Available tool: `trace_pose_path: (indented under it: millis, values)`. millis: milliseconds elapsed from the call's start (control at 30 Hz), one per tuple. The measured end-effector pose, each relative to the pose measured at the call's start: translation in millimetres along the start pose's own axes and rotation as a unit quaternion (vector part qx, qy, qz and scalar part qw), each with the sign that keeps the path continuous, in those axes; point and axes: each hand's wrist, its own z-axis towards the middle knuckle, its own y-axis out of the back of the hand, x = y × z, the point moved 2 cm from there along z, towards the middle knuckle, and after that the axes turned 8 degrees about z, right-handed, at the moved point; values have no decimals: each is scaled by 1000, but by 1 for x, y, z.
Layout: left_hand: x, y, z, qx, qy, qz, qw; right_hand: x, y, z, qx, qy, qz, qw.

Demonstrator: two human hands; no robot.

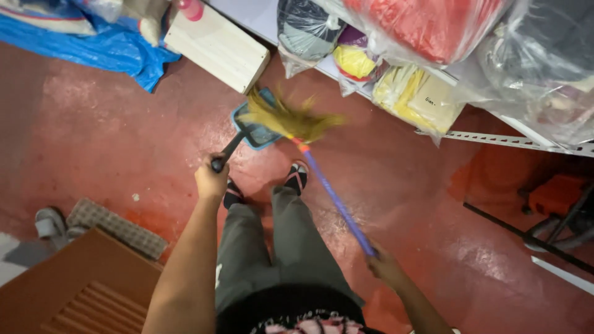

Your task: The person sweeps a red floor with a broom and dustpan, moving a plastic chair to access the area. They then use a duster to clean the top of a white metal shelf and wipe it with a cloth.

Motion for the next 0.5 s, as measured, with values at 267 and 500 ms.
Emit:
trace_pose_path:
  millis: [267, 500]
  values:
    - [71, 32, 1, -8, -72, -8, 997, -131, 62, -67, -203, 119, 40, 971]
    - [131, 98, 24, -6, -70, -42, 997, -130, 52, -37, -271, 149, -13, 951]
